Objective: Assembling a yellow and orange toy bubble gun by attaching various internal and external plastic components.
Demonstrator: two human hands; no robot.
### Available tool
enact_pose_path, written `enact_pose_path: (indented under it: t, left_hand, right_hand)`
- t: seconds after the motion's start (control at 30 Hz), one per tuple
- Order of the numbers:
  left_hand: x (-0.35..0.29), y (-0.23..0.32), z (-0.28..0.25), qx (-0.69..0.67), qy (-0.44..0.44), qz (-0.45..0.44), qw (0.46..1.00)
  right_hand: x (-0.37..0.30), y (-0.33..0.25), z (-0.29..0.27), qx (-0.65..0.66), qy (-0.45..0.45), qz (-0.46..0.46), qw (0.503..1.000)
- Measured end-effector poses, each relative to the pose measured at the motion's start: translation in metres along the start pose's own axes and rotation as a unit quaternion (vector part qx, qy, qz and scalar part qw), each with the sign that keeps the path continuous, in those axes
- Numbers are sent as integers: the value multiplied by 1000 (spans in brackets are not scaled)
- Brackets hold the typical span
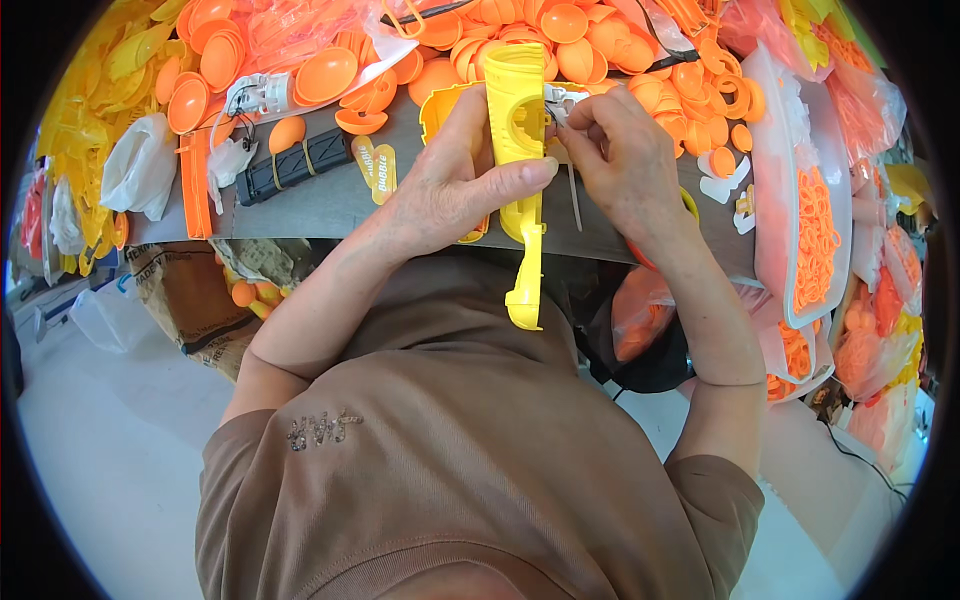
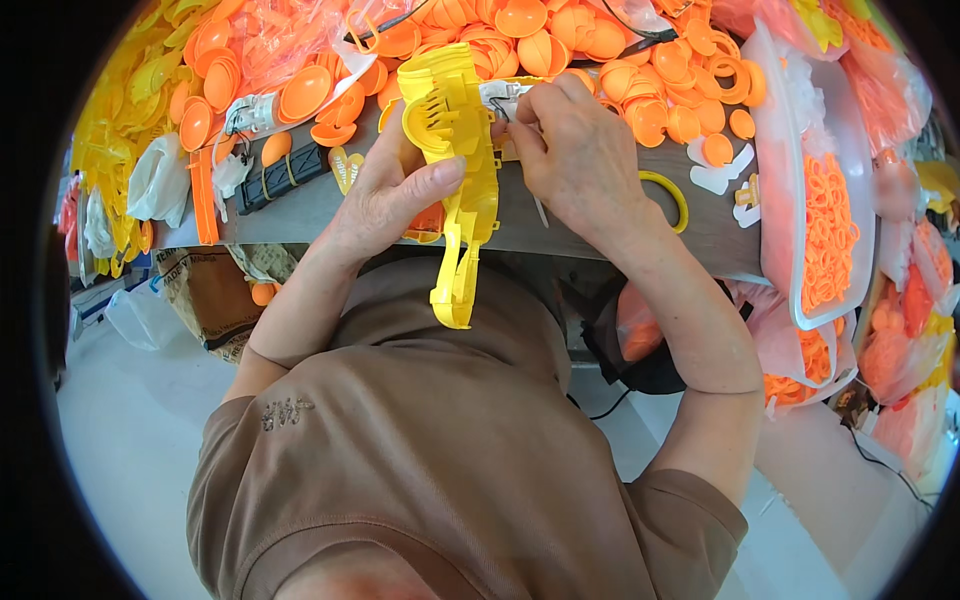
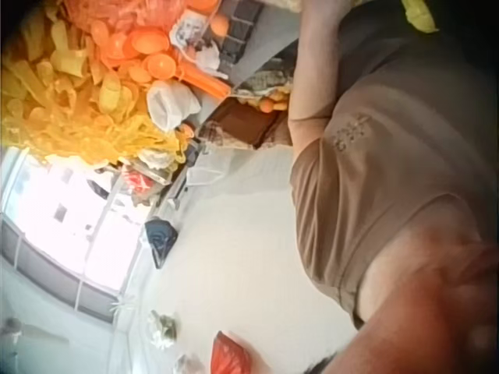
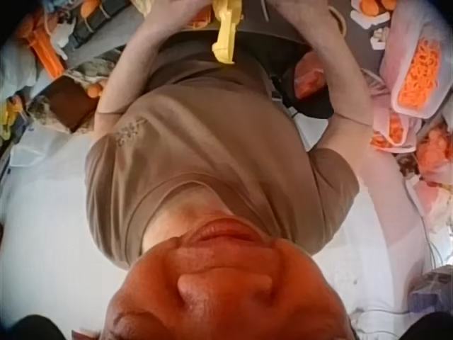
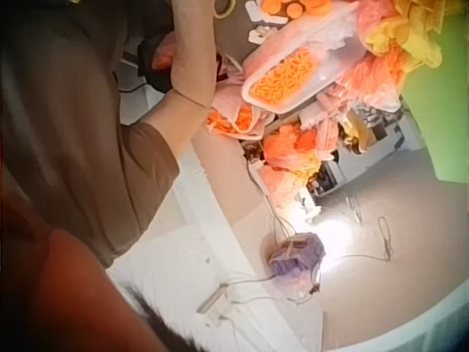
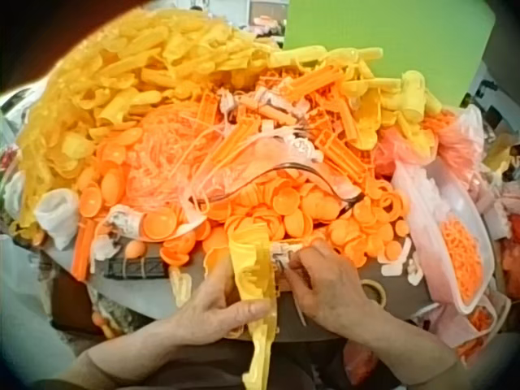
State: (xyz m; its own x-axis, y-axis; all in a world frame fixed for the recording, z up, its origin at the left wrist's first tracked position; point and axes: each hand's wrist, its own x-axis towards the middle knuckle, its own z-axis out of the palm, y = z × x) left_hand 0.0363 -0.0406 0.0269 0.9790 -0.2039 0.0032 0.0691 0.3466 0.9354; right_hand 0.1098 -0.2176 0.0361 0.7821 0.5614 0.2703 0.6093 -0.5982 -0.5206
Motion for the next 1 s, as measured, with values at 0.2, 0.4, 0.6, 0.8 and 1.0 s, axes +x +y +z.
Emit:
enact_pose_path:
  t: [0.2,0.4,0.6,0.8,1.0]
  left_hand:
    - [0,-1,4,-19,9,6,1000]
    - [-4,-2,8,-36,15,37,999]
    - [-7,-8,3,-45,40,68,996]
    - [-8,-14,0,-91,60,79,991]
    - [-9,-16,-4,-105,53,85,989]
  right_hand:
    - [-1,-13,3,-105,30,-22,994]
    - [2,-18,6,-152,34,-28,987]
    - [9,-19,2,-154,35,-54,986]
    - [21,-11,-1,-163,18,-128,978]
    - [24,-10,-1,-188,-12,-151,970]
